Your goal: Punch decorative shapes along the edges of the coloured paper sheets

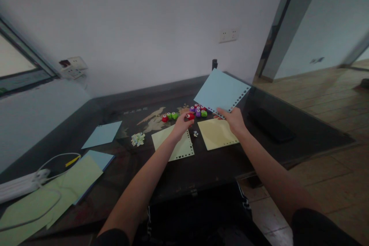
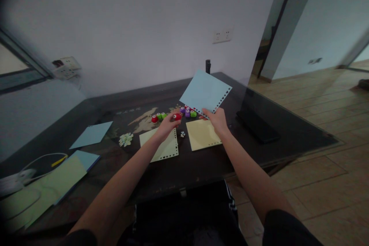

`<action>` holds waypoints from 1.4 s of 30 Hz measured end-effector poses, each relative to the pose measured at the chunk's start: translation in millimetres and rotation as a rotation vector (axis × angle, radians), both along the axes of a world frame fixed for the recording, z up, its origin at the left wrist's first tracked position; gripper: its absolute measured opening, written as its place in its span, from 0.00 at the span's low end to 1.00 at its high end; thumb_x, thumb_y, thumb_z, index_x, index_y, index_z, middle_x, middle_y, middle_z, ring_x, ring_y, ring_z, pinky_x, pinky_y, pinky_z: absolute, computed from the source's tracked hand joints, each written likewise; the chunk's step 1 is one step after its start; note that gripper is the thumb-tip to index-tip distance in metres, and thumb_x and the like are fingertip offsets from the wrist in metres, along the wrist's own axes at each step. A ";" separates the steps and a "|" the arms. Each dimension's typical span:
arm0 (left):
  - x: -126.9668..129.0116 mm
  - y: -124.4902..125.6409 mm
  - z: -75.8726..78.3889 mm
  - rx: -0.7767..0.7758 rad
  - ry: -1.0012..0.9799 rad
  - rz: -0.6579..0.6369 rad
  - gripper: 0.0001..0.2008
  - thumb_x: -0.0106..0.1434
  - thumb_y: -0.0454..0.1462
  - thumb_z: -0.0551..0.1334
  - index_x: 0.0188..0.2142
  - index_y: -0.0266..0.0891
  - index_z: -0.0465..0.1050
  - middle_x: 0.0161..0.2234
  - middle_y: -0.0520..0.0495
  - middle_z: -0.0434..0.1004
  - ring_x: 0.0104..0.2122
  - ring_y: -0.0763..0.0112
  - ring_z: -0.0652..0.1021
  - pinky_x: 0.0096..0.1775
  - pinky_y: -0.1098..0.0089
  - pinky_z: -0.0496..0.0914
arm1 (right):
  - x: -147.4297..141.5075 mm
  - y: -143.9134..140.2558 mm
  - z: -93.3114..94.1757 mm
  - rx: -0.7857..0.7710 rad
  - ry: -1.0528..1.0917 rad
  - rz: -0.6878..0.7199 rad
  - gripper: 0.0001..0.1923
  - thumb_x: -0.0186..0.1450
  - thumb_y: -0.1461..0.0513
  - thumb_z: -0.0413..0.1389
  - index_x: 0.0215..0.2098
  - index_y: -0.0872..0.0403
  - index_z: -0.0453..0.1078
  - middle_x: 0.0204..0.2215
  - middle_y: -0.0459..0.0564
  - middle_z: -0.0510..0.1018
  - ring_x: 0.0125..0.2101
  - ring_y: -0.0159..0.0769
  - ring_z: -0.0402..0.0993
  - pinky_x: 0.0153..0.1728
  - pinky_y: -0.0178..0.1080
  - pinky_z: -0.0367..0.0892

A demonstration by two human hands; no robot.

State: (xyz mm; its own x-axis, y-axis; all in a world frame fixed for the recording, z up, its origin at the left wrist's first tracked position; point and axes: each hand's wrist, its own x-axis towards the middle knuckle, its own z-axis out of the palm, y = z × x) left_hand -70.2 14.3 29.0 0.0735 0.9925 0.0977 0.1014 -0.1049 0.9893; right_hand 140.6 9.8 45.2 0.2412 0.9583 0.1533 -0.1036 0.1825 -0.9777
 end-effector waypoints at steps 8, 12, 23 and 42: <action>5.5 37.7 -10.6 0.235 0.593 0.143 0.20 0.53 0.29 0.63 0.48 0.34 0.71 0.40 0.41 0.77 0.35 0.67 0.76 0.41 0.66 0.70 | 0.0 -2.3 3.9 0.025 -0.004 -0.003 0.12 0.50 0.59 0.63 0.28 0.59 0.72 0.23 0.51 0.79 0.19 0.35 0.75 0.20 0.34 0.70; 9.1 51.9 -16.1 0.196 0.706 0.187 0.17 0.54 0.30 0.64 0.45 0.36 0.72 0.40 0.42 0.78 0.39 0.64 0.76 0.45 0.65 0.68 | 0.6 -2.3 3.9 0.023 0.024 0.000 0.14 0.49 0.58 0.64 0.29 0.58 0.71 0.23 0.50 0.79 0.19 0.35 0.75 0.20 0.35 0.71; 12.1 73.2 -28.3 0.179 0.686 0.214 0.11 0.53 0.29 0.63 0.38 0.34 0.71 0.37 0.42 0.76 0.39 0.65 0.75 0.46 0.64 0.66 | 0.7 -2.9 5.9 0.033 0.012 0.010 0.13 0.49 0.58 0.64 0.29 0.58 0.71 0.23 0.50 0.79 0.19 0.36 0.74 0.22 0.37 0.71; -10.3 28.3 29.6 0.243 0.220 0.047 0.08 0.53 0.40 0.64 0.27 0.35 0.74 0.25 0.51 0.74 0.25 0.74 0.72 0.28 0.75 0.64 | 3.3 -6.8 2.4 -0.164 -0.209 0.395 0.03 0.54 0.66 0.62 0.26 0.60 0.73 0.21 0.51 0.79 0.20 0.31 0.73 0.24 0.34 0.70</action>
State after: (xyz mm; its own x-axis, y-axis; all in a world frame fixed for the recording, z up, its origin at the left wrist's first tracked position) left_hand -80.5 42.5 58.6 0.0738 0.9448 0.3191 0.3207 -0.3255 0.8895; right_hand 143.9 3.0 47.6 -0.1665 0.9860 -0.0013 0.0678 0.0101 -0.9977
